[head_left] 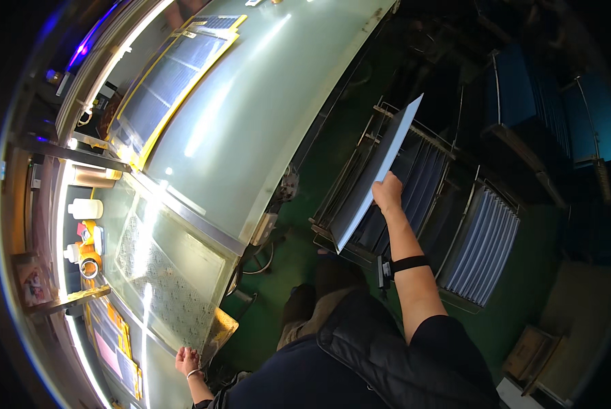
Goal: Assembling electronic components by taping sheets and placing them in racks.
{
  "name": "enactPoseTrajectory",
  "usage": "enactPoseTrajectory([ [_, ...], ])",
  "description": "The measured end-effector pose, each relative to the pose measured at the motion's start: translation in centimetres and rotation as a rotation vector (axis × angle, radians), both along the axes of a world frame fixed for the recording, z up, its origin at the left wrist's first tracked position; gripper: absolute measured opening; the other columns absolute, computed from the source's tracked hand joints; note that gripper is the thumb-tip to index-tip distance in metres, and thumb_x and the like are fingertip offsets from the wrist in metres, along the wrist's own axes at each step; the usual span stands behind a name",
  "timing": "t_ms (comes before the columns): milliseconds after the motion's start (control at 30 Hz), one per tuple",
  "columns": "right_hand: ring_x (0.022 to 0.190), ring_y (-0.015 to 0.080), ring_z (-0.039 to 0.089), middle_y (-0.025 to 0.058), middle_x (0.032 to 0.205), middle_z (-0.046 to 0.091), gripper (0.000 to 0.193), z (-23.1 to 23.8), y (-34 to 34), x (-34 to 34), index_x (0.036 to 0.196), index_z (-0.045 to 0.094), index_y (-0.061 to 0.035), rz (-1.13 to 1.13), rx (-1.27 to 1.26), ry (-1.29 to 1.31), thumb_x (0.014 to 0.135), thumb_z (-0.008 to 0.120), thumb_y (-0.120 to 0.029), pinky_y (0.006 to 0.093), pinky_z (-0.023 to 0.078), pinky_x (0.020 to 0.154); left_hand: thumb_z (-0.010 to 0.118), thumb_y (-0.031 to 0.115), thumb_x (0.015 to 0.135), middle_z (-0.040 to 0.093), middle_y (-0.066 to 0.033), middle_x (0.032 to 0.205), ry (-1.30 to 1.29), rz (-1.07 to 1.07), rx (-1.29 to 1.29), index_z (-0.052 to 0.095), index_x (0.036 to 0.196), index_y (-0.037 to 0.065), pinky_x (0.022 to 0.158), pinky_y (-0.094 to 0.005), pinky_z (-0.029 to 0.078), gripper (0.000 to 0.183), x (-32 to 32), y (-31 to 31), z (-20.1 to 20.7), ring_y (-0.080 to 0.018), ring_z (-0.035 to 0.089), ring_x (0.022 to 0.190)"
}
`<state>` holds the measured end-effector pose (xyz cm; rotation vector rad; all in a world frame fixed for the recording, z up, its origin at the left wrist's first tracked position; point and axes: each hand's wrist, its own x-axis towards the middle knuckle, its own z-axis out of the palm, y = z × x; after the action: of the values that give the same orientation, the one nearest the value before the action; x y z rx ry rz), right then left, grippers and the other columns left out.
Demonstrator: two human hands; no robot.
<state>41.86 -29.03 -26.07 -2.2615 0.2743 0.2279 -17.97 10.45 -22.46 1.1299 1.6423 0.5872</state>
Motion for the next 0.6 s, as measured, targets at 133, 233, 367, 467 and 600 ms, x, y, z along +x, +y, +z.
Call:
enactPoseTrajectory([
  [133,0.061,0.0344,0.061,0.0249,0.070,0.059,0.023,-3.5,-0.5,1.4,0.086,0.055,0.0081,0.048,-0.094,-0.103,0.067,0.046,-0.002,0.0387,0.050,0.057,0.060,0.006,0.080,0.058,-0.0101,0.078,-0.029,0.000,0.009,0.048,0.104,-0.001,0.045,-0.0236,0.044,0.027,1.0,-0.2,0.1,-0.0160,0.055,0.057],
  [233,0.059,0.0329,0.062,0.0238,0.069,0.059,0.023,-5.3,-0.6,2.5,0.085,0.055,0.0084,0.069,-0.104,-0.077,0.067,0.046,-0.001,0.0384,0.050,0.052,0.060,0.005,0.080,0.058,-0.0104,0.077,-0.024,0.003,0.015,0.048,0.103,-0.001,0.045,-0.0237,0.043,0.027,0.8,-0.1,0.1,-0.0164,0.055,0.057],
  [367,0.056,0.0320,0.061,0.0230,0.069,0.059,0.022,-6.0,-0.7,3.4,0.085,0.054,0.0087,0.065,-0.068,-0.057,0.066,0.046,0.000,0.0376,0.049,0.046,0.060,0.005,0.080,0.058,-0.0105,0.076,-0.028,0.014,0.027,0.048,0.102,-0.001,0.044,-0.0240,0.043,0.026,0.8,0.0,0.2,-0.0168,0.055,0.057],
  [467,0.063,0.0356,0.061,0.0247,0.072,0.059,0.023,-5.4,-0.2,3.3,0.086,0.054,0.0087,0.073,-0.035,-0.038,0.066,0.047,0.000,0.0395,0.050,0.055,0.060,0.004,0.080,0.058,-0.0108,0.076,-0.031,0.012,0.030,0.048,0.102,-0.001,0.044,-0.0244,0.044,0.026,0.6,-0.3,0.2,-0.0169,0.055,0.056],
  [600,0.076,0.0401,0.059,0.0267,0.077,0.059,0.024,-5.0,0.5,2.5,0.087,0.055,0.0076,0.114,-0.234,-0.060,0.066,0.049,-0.001,0.0415,0.048,0.071,0.060,0.004,0.080,0.058,-0.0108,0.075,-0.028,0.031,0.030,0.049,0.102,-0.001,0.044,-0.0244,0.043,0.025,1.0,-0.9,0.4,-0.0167,0.055,0.056],
])
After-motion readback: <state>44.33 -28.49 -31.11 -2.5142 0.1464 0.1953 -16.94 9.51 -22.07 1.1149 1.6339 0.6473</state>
